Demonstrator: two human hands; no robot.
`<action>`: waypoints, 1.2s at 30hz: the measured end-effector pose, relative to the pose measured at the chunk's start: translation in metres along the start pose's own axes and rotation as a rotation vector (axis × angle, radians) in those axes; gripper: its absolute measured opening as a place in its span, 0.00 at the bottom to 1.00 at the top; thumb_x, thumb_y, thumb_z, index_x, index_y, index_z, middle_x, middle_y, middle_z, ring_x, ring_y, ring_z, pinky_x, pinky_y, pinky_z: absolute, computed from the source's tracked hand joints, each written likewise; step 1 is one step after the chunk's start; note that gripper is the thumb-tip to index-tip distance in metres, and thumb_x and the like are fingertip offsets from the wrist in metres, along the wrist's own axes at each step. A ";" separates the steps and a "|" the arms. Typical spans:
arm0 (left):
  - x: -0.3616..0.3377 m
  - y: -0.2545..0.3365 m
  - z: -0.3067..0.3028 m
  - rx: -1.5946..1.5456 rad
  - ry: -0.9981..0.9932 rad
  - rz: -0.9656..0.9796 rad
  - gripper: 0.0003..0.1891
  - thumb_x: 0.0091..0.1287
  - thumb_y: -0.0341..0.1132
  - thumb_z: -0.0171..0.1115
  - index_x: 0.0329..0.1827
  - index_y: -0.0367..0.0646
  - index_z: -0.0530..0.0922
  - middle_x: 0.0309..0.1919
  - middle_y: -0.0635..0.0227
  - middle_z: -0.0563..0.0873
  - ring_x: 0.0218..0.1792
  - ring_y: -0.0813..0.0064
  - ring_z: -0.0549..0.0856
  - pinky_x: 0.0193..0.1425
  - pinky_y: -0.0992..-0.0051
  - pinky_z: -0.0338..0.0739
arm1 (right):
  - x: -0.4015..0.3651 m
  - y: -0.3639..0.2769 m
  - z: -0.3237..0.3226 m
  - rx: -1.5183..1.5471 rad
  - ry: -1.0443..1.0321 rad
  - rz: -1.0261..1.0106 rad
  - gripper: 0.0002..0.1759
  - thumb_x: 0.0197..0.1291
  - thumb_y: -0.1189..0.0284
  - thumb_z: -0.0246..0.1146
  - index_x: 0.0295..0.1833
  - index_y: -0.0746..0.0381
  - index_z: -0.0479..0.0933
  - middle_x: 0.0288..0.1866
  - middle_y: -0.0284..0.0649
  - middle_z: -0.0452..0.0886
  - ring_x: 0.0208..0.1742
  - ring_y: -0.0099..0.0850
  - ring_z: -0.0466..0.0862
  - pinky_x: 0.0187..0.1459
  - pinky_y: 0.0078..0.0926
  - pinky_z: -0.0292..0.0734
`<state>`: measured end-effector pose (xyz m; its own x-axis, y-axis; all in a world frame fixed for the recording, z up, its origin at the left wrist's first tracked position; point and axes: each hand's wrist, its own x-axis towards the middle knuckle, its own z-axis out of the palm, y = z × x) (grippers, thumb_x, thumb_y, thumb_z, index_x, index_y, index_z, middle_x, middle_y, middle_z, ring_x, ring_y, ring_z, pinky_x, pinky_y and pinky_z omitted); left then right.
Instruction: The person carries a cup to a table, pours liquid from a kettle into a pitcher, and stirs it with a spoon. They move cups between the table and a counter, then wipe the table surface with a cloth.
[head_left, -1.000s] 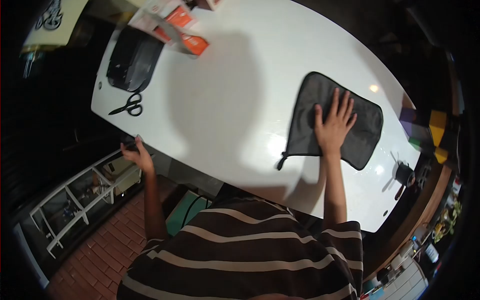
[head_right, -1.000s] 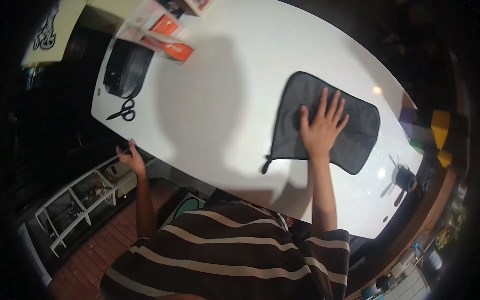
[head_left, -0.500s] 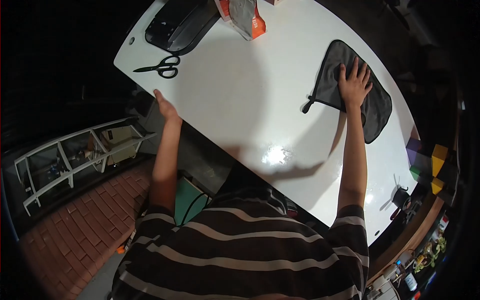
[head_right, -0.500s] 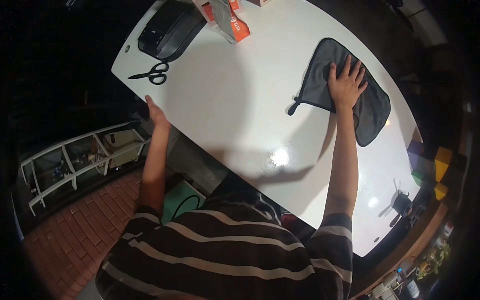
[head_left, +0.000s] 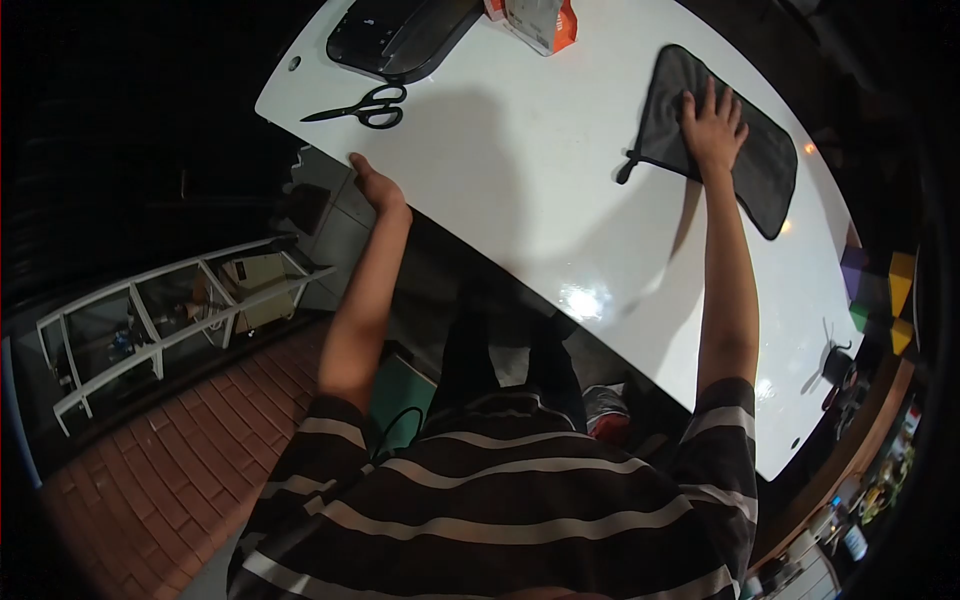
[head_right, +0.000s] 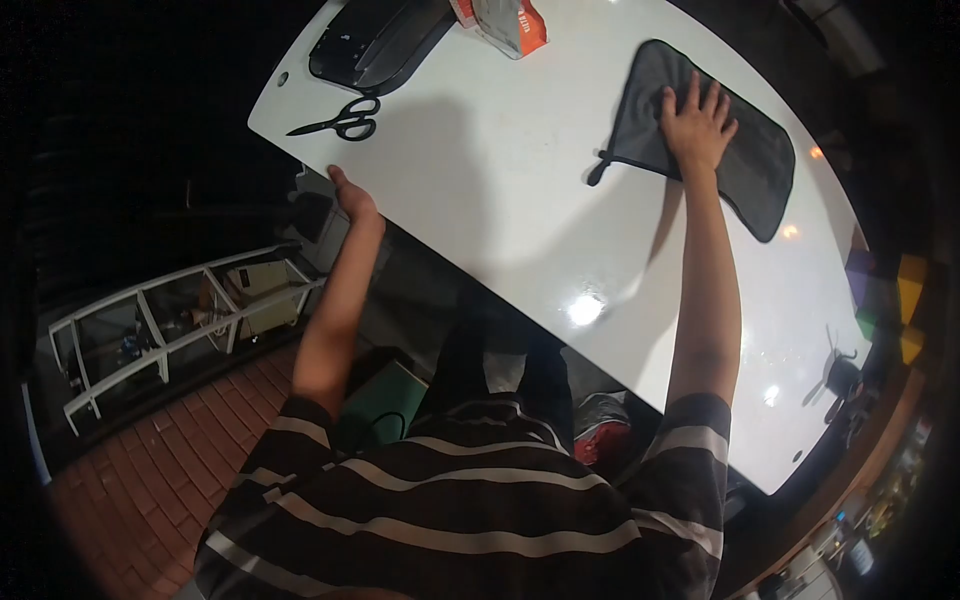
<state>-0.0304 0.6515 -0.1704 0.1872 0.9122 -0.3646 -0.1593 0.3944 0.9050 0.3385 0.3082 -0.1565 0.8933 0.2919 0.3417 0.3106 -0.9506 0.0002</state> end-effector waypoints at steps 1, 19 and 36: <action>0.003 -0.002 -0.003 0.014 0.009 0.003 0.42 0.80 0.65 0.41 0.79 0.32 0.62 0.75 0.51 0.72 0.72 0.57 0.75 0.75 0.65 0.67 | -0.006 -0.015 -0.002 0.004 0.029 -0.041 0.41 0.73 0.36 0.40 0.85 0.42 0.54 0.87 0.45 0.53 0.87 0.48 0.52 0.80 0.65 0.44; -0.014 0.011 -0.005 0.176 0.026 -0.179 0.58 0.72 0.74 0.46 0.83 0.27 0.41 0.81 0.35 0.52 0.81 0.50 0.61 0.83 0.61 0.57 | -0.220 -0.243 -0.144 0.376 -0.119 -0.519 0.38 0.70 0.49 0.55 0.82 0.52 0.62 0.83 0.48 0.61 0.83 0.49 0.59 0.80 0.55 0.50; -0.012 0.005 -0.008 0.206 -0.033 -0.204 0.62 0.70 0.77 0.42 0.83 0.31 0.28 0.84 0.41 0.47 0.82 0.49 0.57 0.83 0.59 0.55 | -0.264 -0.054 -0.159 0.283 -0.066 0.044 0.30 0.75 0.65 0.52 0.80 0.60 0.61 0.81 0.53 0.60 0.82 0.52 0.60 0.79 0.48 0.55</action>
<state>-0.0413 0.6435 -0.1636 0.2272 0.8110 -0.5392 0.0842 0.5352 0.8405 0.0339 0.2656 -0.0978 0.9242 0.2664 0.2737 0.3412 -0.8979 -0.2781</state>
